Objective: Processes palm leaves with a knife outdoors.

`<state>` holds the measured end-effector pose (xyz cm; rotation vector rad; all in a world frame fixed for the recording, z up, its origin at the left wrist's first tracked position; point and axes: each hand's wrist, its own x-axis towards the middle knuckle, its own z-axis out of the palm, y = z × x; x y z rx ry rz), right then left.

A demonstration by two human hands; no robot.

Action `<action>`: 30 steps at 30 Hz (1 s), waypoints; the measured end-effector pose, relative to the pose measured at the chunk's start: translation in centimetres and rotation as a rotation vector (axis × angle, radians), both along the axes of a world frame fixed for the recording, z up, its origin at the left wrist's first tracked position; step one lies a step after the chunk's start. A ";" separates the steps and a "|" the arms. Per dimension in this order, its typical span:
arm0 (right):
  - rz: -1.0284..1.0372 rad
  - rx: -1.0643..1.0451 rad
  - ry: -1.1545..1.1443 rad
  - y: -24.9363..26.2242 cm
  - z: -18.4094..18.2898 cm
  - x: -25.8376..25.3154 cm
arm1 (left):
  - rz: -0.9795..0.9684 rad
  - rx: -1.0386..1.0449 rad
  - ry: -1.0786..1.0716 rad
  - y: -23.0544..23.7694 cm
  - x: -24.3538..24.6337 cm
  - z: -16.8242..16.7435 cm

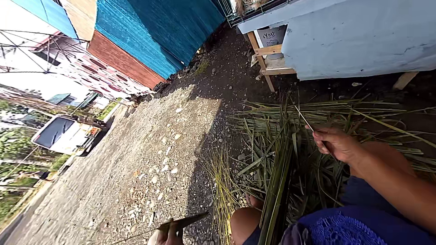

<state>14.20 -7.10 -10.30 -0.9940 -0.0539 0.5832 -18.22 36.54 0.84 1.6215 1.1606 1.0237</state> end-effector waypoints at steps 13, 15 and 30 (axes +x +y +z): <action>0.619 0.278 0.047 3.5 0.0 -7.4 | -0.766 -0.329 -0.145 -22.5 16.8 -3.9; 0.525 0.409 0.159 3.4 -0.6 -7.1 | -0.852 -0.405 -0.124 -23.8 16.5 -4.5; 0.361 0.149 -0.041 2.4 1.1 -6.7 | -0.979 0.153 -0.189 -23.4 14.9 -5.9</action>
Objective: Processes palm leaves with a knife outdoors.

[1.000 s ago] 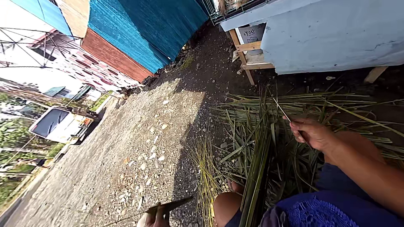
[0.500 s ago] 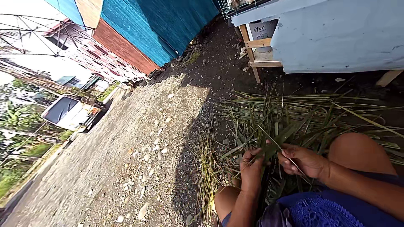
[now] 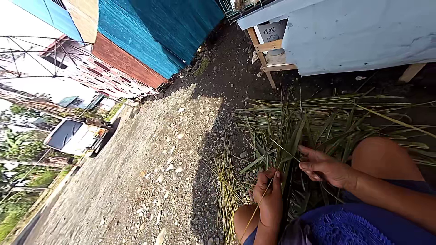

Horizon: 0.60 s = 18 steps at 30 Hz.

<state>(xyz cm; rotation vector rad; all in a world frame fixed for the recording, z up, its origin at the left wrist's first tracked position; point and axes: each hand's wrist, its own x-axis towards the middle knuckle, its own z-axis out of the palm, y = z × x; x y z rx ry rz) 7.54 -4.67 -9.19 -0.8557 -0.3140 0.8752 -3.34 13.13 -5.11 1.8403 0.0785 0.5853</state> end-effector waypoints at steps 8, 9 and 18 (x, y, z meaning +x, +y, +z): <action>0.087 -0.151 -0.235 0.5 0.1 -0.6 | -0.026 0.432 -0.034 0.2 -0.4 0.3; 0.087 -0.139 -0.228 0.5 -0.1 -0.4 | -0.025 0.483 -0.034 0.2 -0.6 0.5; -0.071 -0.405 -0.003 0.6 -5.1 4.1 | -0.098 0.685 -0.022 -0.4 -2.2 1.5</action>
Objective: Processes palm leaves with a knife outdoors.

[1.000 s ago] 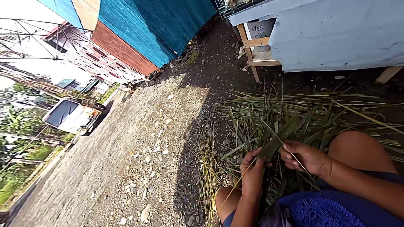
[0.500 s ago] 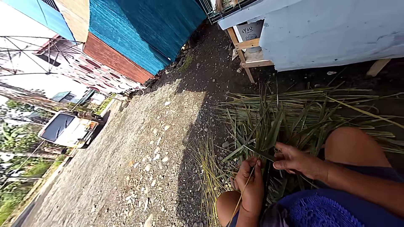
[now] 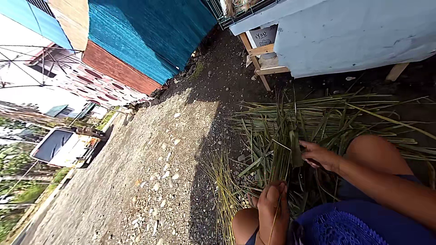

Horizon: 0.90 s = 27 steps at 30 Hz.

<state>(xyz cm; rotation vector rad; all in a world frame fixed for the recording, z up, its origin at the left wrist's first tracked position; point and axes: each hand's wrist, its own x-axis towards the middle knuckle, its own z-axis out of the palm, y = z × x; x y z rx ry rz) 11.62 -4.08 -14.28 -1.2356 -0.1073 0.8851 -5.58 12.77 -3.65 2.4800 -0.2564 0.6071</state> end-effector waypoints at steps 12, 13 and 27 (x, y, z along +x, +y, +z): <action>-0.218 -0.413 0.089 -0.6 -2.2 1.0 | 0.289 -0.546 0.043 1.6 -0.3 1.1; -0.272 -0.359 0.123 -0.4 -1.6 0.3 | 0.341 -0.639 0.070 1.5 -0.1 0.9; 0.198 0.287 -0.011 1.2 6.7 -6.9 | 0.217 -0.915 0.216 -0.3 1.1 -0.5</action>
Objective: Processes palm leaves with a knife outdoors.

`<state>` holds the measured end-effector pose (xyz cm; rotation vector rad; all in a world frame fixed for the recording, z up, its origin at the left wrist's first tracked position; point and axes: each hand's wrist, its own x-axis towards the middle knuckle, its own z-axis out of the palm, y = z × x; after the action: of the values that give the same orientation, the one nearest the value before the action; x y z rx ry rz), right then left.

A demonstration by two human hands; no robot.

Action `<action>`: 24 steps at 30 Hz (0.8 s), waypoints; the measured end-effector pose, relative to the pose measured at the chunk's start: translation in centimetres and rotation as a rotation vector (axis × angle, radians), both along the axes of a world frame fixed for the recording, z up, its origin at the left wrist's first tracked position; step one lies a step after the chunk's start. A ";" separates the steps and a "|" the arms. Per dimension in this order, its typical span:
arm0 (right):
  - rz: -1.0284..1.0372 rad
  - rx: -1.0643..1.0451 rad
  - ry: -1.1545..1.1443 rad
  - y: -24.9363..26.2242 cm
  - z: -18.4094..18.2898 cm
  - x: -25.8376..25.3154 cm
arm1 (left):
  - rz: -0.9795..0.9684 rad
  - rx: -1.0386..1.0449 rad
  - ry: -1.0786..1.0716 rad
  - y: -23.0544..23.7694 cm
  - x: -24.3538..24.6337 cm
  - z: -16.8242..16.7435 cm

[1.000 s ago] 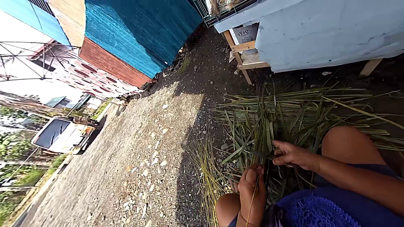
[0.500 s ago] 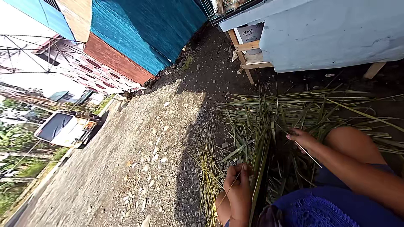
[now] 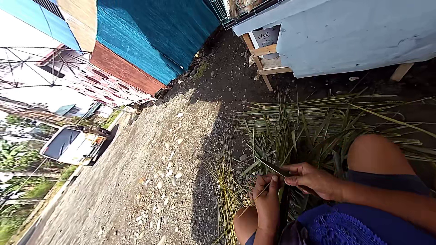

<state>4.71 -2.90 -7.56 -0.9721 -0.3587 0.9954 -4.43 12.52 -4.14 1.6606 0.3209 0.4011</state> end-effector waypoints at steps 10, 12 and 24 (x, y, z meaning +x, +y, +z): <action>-0.328 -0.007 0.396 -1.7 -3.9 6.2 | -0.208 0.042 -0.048 1.2 -2.2 1.1; -0.460 -0.059 0.403 -2.6 -4.9 8.2 | -0.215 0.063 -0.059 1.8 -2.5 1.7; 0.098 0.013 0.105 -2.0 -0.9 2.4 | -0.174 1.083 -0.181 2.3 -0.3 0.3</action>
<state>7.13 -4.90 -8.46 -0.8934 -0.3270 1.1269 -4.70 14.82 -3.88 2.6503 -0.2423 0.6471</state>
